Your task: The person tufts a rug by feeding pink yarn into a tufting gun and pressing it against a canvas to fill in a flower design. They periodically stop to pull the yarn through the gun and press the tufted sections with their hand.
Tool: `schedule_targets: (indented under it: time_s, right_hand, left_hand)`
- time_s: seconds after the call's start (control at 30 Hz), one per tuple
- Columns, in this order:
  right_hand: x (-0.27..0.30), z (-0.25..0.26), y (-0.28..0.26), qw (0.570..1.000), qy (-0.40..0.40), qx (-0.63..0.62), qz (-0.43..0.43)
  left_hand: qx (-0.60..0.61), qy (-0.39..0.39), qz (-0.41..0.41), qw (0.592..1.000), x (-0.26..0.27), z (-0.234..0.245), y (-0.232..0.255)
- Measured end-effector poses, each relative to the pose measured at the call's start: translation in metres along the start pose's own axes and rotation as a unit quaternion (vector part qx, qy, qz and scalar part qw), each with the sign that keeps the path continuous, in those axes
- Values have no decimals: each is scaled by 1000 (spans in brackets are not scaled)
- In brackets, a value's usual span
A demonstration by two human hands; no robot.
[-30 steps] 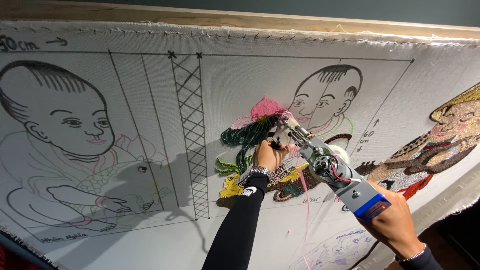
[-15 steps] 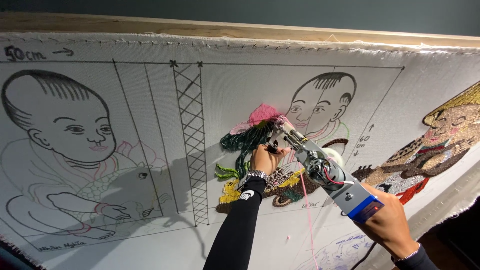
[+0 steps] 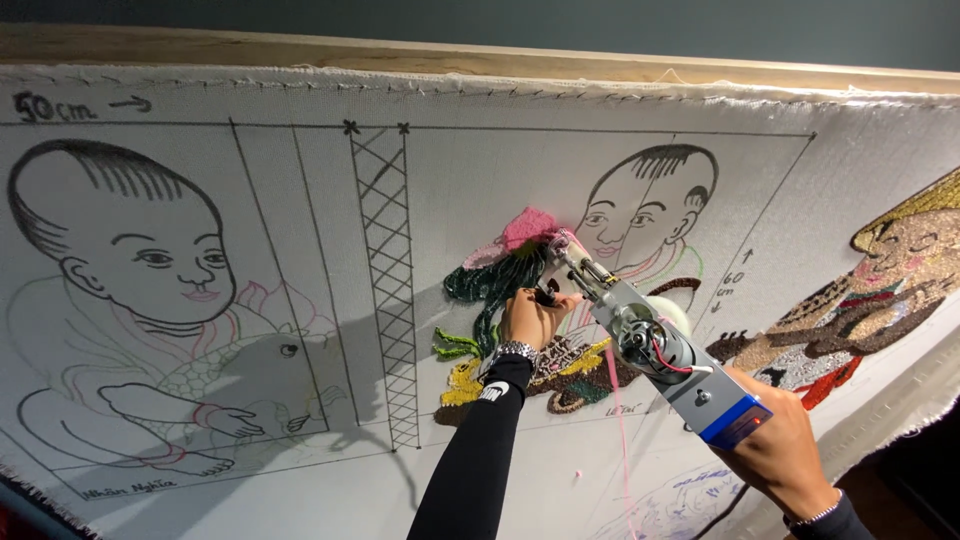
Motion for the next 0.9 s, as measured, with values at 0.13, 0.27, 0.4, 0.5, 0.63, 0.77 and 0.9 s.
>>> schedule_targets:
  time_s: [0.13,0.27,0.4,0.5,0.63,0.77,0.9]
  right_hand:
    - [5,2,16,999,19,-40,6]
    - [22,-22,99,975,34,-218,-24]
    - [29,9,52,977,53,-191,73]
    - [43,18,61,956,99,-265,-77]
    - [57,19,89,948,62,-242,-198]
    - [62,15,112,934,33,-230,-271]
    - [61,17,92,922,61,-329,-195]
  left_hand:
    - [-176,13,-11,984,5,7,6]
    - [-81,-56,13,995,16,-16,16]
    - [212,-185,-3,960,21,-49,7]
    - [327,-260,-10,908,43,-58,35]
    - [278,-261,45,924,53,-65,49]
    - [271,-282,23,920,36,-82,36]
    - [264,-286,20,921,47,-80,54]
Point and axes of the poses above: each hand's wrist, its own x-axis away from the middle knuckle, its own z-axis out of the back of the hand, y = z × x, the point moved 5 cm from there along -x, towards the middle knuckle, and after that the axes turned 6 degrees about -y, right-handed, at the moved point
